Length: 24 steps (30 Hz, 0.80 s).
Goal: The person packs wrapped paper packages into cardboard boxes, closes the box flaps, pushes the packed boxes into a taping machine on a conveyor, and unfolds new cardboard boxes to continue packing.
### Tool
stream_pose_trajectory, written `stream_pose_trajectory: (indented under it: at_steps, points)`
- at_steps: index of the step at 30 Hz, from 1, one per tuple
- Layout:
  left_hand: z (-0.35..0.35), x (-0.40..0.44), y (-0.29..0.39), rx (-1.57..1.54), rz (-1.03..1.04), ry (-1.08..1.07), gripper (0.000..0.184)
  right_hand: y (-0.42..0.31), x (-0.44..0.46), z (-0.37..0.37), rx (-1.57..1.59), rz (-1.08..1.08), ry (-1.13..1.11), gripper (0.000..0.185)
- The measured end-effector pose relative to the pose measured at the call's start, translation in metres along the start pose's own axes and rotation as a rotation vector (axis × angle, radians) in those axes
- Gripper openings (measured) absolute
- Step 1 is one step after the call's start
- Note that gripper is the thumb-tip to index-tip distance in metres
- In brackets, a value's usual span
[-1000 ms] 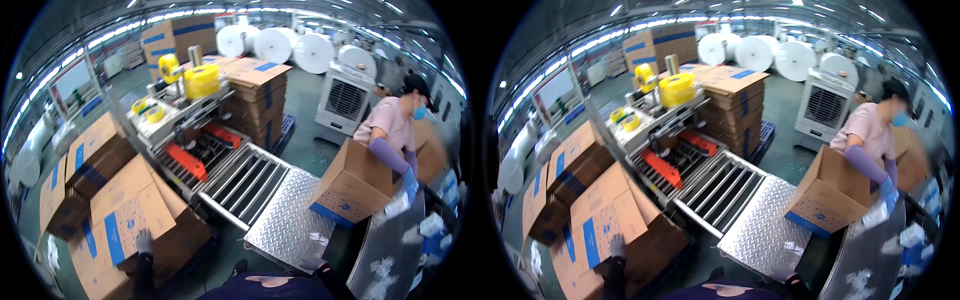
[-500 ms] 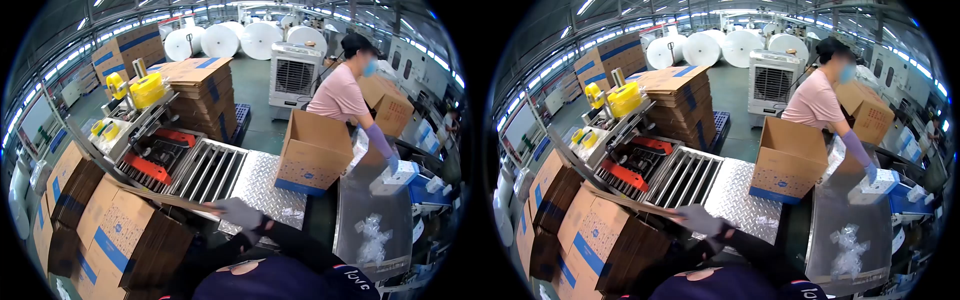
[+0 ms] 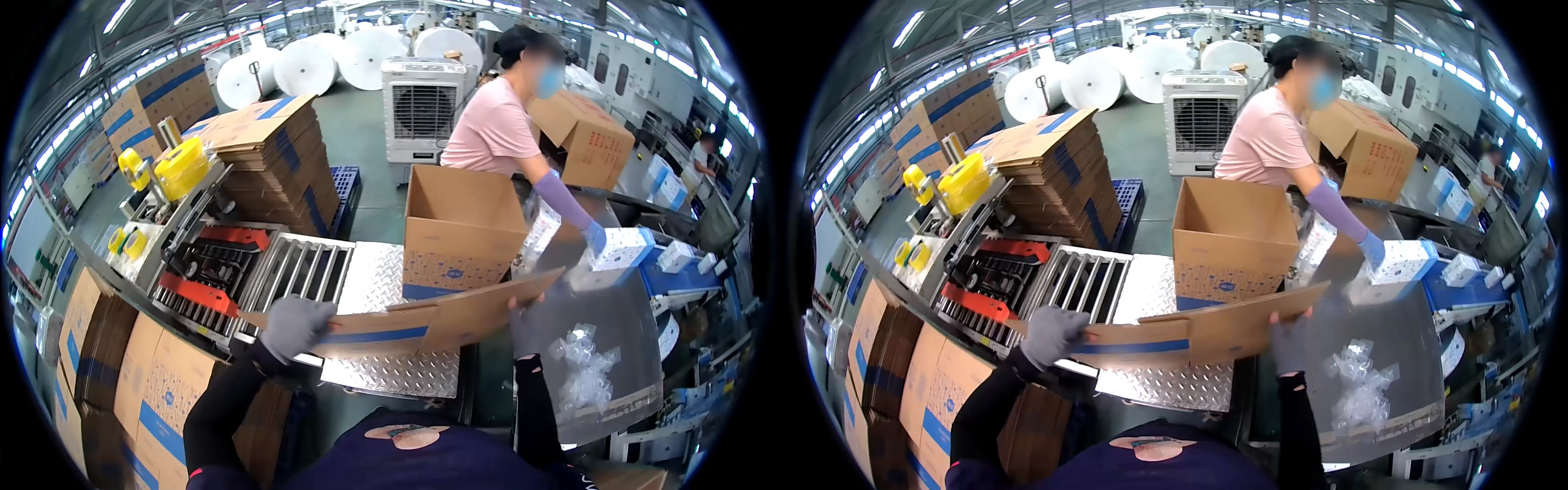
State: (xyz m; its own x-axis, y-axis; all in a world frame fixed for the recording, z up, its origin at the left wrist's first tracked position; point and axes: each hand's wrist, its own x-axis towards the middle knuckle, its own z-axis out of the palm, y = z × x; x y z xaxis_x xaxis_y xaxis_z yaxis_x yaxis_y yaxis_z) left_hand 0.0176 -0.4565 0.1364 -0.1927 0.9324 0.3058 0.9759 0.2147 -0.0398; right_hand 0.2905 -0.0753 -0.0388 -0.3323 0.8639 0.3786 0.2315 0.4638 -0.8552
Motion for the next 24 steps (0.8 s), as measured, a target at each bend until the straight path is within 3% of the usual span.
stream_pose_trajectory:
  at_steps: [2,4,5,6,8,10,12,13,14,15,16,18,20,22,23,24]
  points:
    - [-0.003,0.019,0.028,-0.056,0.111,-0.033,0.021,-0.042,-0.010,0.011,-0.205,0.064,0.103,0.090]
    - [-0.005,0.030,0.036,-0.117,0.099,-0.122,0.017,-0.147,-0.010,0.014,-0.229,0.148,0.128,0.094]
    - [-0.008,0.037,0.030,-0.122,0.043,-0.199,0.022,-0.144,-0.006,0.021,-0.079,0.178,0.116,0.094]
    - [-0.018,0.048,0.022,-0.258,-0.006,-0.245,0.039,-0.135,0.001,0.031,0.069,0.199,0.107,0.095]
    - [-0.003,0.058,-0.011,-0.418,-0.048,-0.138,0.054,-0.128,0.004,0.037,0.253,0.163,0.095,0.095]
    - [0.004,0.075,-0.028,-0.257,-0.136,-0.145,0.058,-0.118,-0.014,0.027,0.313,0.055,0.081,0.094]
    - [-0.006,0.100,-0.034,-0.281,-0.263,-0.423,0.055,-0.102,-0.017,0.006,-0.059,0.055,-0.165,0.089]
    - [0.012,0.108,-0.052,-0.238,-0.246,-0.422,0.053,-0.106,-0.019,-0.016,-0.322,0.116,-0.419,0.087]
    - [0.026,0.116,-0.069,-0.194,-0.225,-0.407,0.052,-0.135,-0.022,-0.035,-0.273,0.121,-0.487,0.085]
    - [0.016,0.116,-0.073,-0.148,-0.254,-0.255,0.053,-0.163,-0.026,-0.053,-0.223,0.129,-0.555,0.083]
    - [0.006,0.117,-0.073,-0.088,-0.343,-0.182,0.045,-0.196,-0.038,-0.064,0.140,0.087,-0.448,0.081]
    - [-0.016,0.106,-0.043,0.035,-0.248,-0.278,0.036,-0.192,-0.031,-0.087,-0.591,-0.375,-0.860,0.094]
    - [0.037,0.096,-0.011,0.064,0.017,-0.048,0.027,-0.123,-0.049,-0.048,-0.577,-0.521,-0.982,0.105]
    - [0.021,0.110,0.065,0.043,0.137,-0.155,0.022,-0.108,-0.016,-0.030,-1.029,-0.630,-1.384,0.112]
    - [0.027,0.121,0.084,-0.030,0.219,-0.302,0.021,-0.105,0.001,-0.031,-1.059,-0.652,-1.484,0.107]
    - [0.075,0.127,0.100,-0.141,0.049,-0.244,0.021,-0.114,0.014,-0.032,-0.769,-0.503,-1.606,0.109]
